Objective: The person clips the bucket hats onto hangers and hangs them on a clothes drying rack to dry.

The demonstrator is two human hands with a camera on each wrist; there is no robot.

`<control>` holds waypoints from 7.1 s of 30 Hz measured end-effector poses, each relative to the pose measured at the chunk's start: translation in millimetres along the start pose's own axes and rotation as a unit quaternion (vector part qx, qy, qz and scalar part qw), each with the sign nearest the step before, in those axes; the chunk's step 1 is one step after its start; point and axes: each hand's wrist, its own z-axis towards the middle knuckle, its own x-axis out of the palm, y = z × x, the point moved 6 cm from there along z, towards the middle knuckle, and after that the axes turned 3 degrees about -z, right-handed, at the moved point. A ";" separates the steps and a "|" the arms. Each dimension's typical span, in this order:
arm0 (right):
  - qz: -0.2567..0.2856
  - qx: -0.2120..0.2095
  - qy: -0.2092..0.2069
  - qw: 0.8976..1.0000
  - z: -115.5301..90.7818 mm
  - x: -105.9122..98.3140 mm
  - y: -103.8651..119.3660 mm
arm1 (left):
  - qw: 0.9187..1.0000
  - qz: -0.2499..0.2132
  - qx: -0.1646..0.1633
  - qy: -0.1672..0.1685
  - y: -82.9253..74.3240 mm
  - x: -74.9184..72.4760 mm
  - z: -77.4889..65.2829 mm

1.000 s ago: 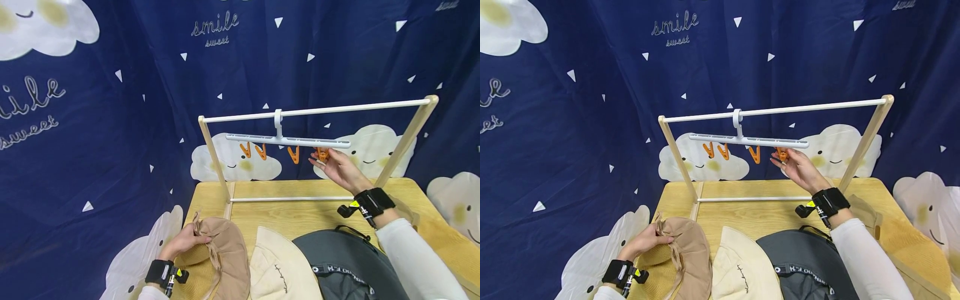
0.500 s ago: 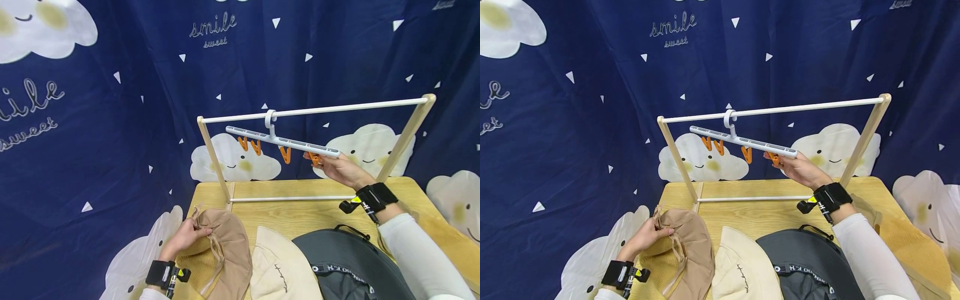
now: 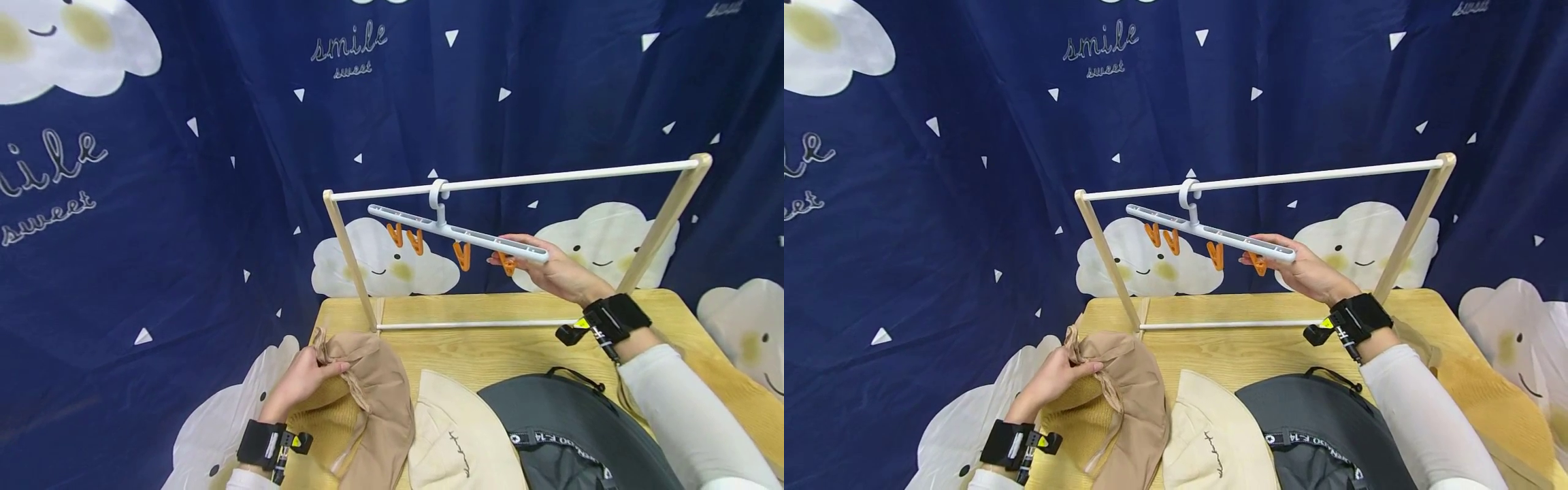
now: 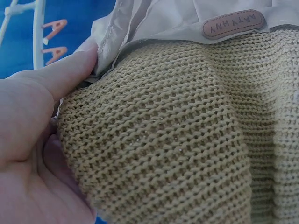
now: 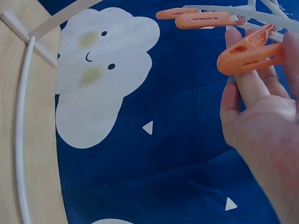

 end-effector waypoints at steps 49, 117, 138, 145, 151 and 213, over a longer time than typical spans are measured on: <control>0.170 -0.050 -0.109 0.978 18.5 23.3 -13.2 | 0.983 0.044 0.168 -0.052 -129.5 34.8 40.9; 0.145 -0.092 -0.177 0.969 33.9 51.6 -21.5 | 0.859 0.272 0.331 -0.278 -230.0 157.3 83.6; 0.089 -0.100 -0.238 0.962 33.1 48.9 -24.4 | 0.922 0.183 0.232 -0.249 -228.9 150.3 92.8; 0.118 -0.120 -0.225 0.960 32.1 47.3 -25.4 | 0.934 0.137 0.229 -0.237 -231.3 156.0 96.3; 0.154 -0.133 -0.181 0.962 30.0 48.2 -25.0 | 0.943 0.103 0.226 -0.224 -238.3 163.3 105.0; -0.003 -0.051 -0.216 0.975 15.0 1.8 -42.9 | 0.967 -0.039 0.132 -0.213 -242.3 196.0 142.1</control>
